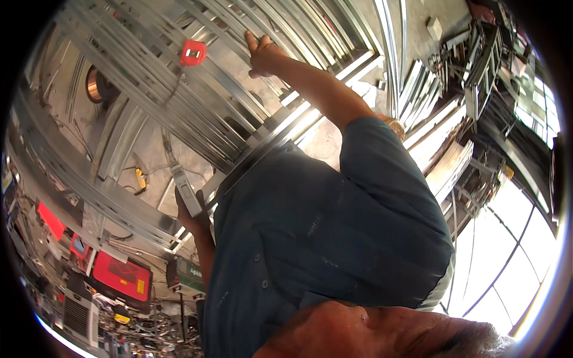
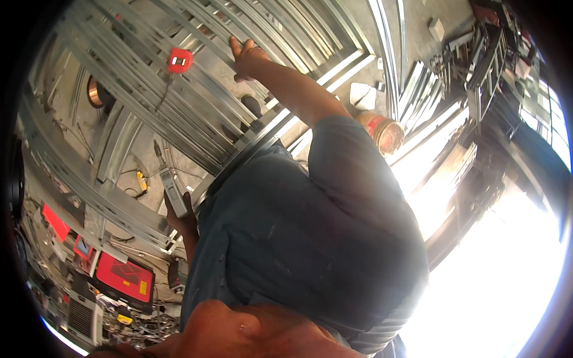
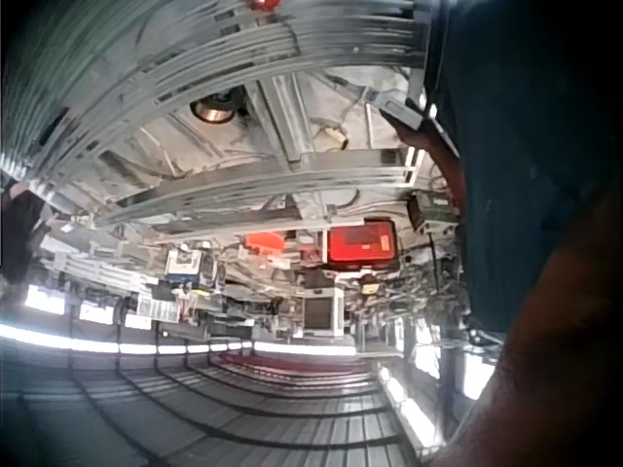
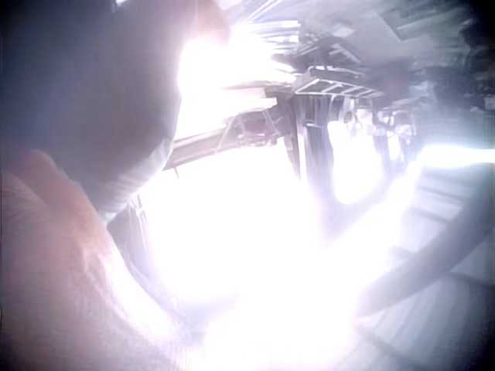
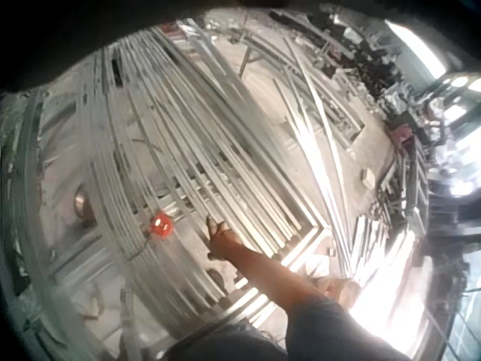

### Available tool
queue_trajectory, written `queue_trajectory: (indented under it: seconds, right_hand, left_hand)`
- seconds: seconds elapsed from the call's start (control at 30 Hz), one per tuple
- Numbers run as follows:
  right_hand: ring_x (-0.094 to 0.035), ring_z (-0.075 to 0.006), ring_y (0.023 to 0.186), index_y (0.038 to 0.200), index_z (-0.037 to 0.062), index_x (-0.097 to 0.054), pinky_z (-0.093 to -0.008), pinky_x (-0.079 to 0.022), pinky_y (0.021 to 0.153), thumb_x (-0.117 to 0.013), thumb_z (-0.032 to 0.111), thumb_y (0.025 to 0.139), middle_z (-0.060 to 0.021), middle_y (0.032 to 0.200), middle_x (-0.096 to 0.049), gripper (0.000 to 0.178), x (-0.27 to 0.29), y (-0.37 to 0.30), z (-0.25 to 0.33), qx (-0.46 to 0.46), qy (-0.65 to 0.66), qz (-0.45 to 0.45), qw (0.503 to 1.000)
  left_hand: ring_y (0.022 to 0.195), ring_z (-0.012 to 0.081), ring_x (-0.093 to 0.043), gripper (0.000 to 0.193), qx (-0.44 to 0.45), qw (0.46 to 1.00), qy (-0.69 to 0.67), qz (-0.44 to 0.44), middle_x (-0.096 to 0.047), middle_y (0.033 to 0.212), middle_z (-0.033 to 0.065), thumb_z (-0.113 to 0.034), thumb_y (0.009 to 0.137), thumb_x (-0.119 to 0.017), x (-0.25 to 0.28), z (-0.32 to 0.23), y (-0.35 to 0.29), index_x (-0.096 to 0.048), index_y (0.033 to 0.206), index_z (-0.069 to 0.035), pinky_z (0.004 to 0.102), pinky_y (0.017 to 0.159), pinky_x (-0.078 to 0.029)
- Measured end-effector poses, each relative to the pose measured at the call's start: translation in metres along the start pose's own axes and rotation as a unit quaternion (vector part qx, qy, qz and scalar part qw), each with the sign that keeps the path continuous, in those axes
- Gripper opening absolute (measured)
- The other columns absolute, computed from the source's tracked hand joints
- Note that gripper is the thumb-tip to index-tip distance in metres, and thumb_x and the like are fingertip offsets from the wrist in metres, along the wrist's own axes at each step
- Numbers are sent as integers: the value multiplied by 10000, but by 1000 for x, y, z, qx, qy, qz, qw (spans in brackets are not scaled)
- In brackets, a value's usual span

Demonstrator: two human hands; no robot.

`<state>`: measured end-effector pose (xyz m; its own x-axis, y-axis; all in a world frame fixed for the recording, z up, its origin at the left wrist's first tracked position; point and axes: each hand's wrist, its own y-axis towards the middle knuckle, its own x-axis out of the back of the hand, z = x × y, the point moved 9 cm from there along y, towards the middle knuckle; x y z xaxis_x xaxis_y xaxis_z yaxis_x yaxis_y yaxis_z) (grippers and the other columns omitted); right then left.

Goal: The person assembles a metal frame by placing metal bars into a grid and securing them with a handheld rivet gun. The person repeatedly positions bars, aligns them, and fastens them to the frame structure.

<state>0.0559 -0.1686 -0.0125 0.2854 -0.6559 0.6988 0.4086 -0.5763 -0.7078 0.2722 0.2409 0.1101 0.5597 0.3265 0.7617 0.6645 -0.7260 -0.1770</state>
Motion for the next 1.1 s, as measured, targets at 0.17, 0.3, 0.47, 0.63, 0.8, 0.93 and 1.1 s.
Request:
queue_trajectory:
  seconds: [0.17,0.3,0.47,0.63,0.8,0.93,1.1]
  right_hand:
    - [-540,-493,1254,1584,-14,125,-475,-550,965,-767,532,838,-415,1511,-228,1285,-23,22,-1,2,-68,8,998]
    - [-381,-511,1376,1544,-128,98,-485,-526,1026,-703,561,877,-360,1631,8,1250,-21,22,-2,4,-85,37,996]
    - [-496,-509,1315,1558,-32,201,-481,-492,1057,-753,515,858,-437,1541,-146,1304,-5,4,5,-10,-38,33,999]
    - [-485,-508,1336,1561,31,251,-477,-471,1076,-786,514,826,-428,1533,-161,1359,-4,6,4,-22,-23,6,999]
    - [-470,-520,1338,1610,74,64,-490,-483,1062,-778,499,830,-386,1522,-205,1223,2,-7,0,30,20,-56,998]
    - [-515,-490,1287,1567,91,-312,-497,-507,1036,-754,473,840,-321,1482,-304,933,3,-58,-2,140,-59,-104,983]
    - [-635,-362,1087,1079,105,-702,-502,-549,896,-706,445,885,-150,1046,-669,392,-39,-113,-17,319,-140,-58,936]
  left_hand:
    - [966,380,-725,632,85,989,20,-122,-715,1144,243,-203,852,-822,4,50,-41,-561,1399,-21,426,810,-567]
    - [1014,412,-708,657,111,970,51,-209,-705,1179,239,-301,850,-816,13,59,-54,-564,1394,-33,454,821,-567]
    - [1060,416,-689,632,183,944,90,-260,-686,1265,186,-345,863,-791,6,80,-63,-567,1405,-110,485,843,-568]
    - [1031,408,-691,599,213,933,127,-260,-702,1220,157,-293,851,-773,2,79,-67,-574,1390,-125,504,812,-568]
    - [1074,392,-654,531,256,915,160,-268,-682,1223,151,-242,871,-699,1,67,-84,-581,1368,-98,506,876,-541]
    - [1101,384,-626,485,231,905,209,-290,-677,1231,141,-248,887,-675,-10,64,-101,-596,1332,-75,488,926,-521]
    - [1102,384,-615,486,262,893,223,-290,-679,1216,121,-272,894,-667,-13,67,-101,-589,1340,-96,490,920,-522]
